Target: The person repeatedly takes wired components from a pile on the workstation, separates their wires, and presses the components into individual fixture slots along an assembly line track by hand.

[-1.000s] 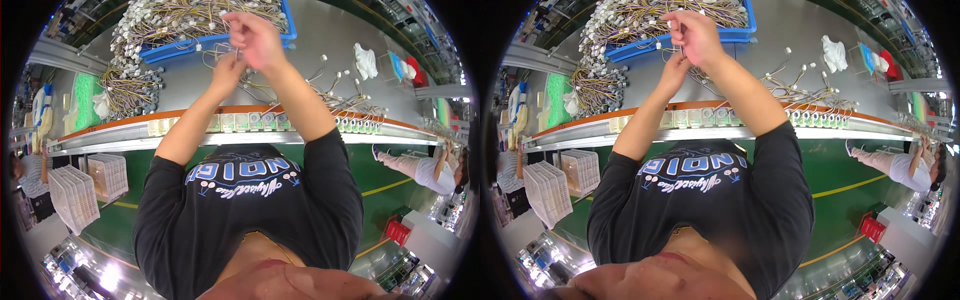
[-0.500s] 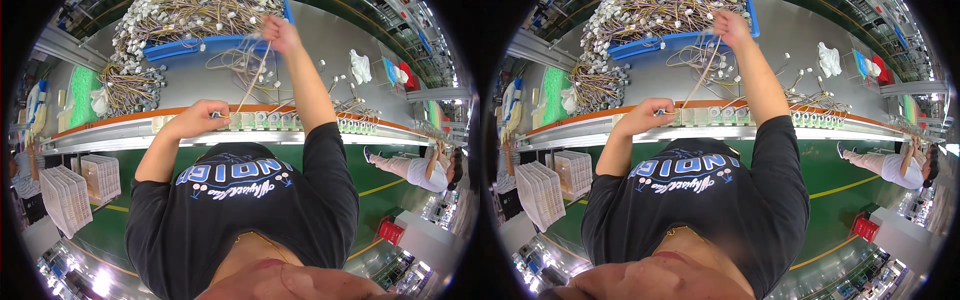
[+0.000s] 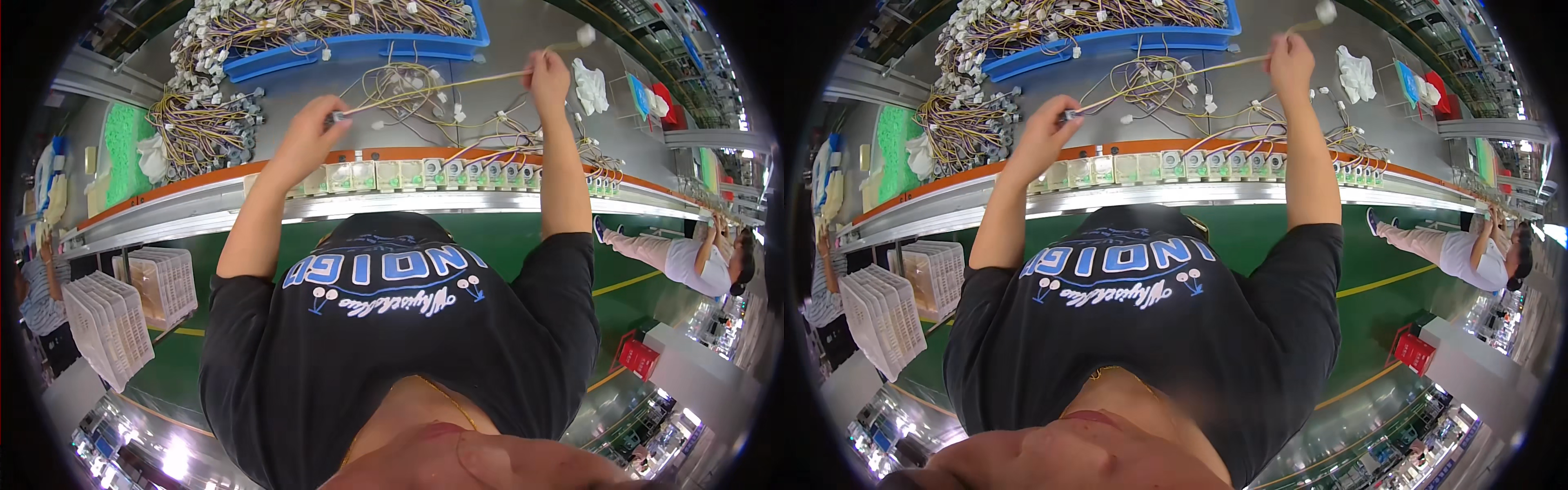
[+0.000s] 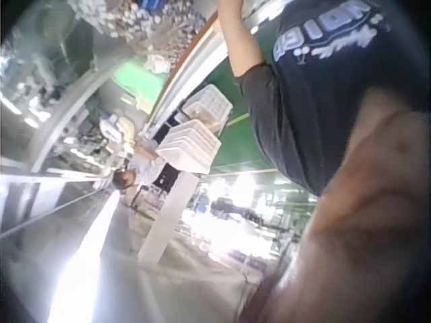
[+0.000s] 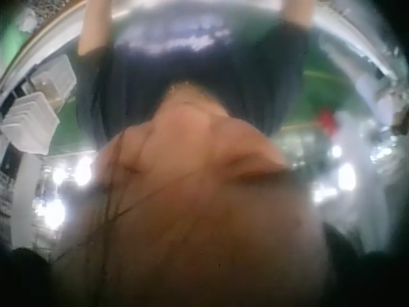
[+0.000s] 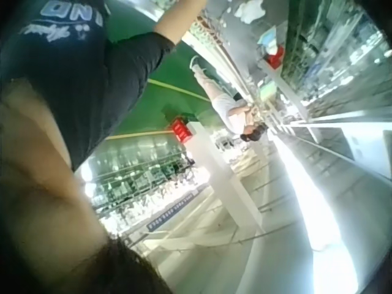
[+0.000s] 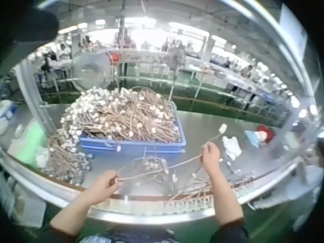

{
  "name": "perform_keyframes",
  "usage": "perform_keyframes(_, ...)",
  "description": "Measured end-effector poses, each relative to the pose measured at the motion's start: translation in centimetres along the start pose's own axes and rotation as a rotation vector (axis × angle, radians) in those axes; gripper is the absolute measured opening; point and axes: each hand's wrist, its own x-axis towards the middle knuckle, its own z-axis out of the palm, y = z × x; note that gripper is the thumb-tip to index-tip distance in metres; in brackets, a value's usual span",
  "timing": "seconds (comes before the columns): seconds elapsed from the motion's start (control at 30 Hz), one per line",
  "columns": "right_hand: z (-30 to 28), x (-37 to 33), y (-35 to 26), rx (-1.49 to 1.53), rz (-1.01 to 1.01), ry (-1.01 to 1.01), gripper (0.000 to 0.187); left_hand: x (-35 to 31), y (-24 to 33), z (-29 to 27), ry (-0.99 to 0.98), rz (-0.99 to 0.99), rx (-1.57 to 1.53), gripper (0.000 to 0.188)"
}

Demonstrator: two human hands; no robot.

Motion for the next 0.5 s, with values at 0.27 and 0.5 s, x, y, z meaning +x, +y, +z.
perform_keyframes(0.27, 2.3, -6.4, -0.1, -0.698, -0.174, -0.211, 0.020, 2.1, 2.1, 6.5, -0.173, 0.153, -0.080, 0.023)
perform_keyframes(0.5, 6.3, -9.9, -6.0, 0.185, -0.021, -0.855, 0.014, 2.3, 2.3, 7.0, -0.186, 0.068, -0.174, 0.026)
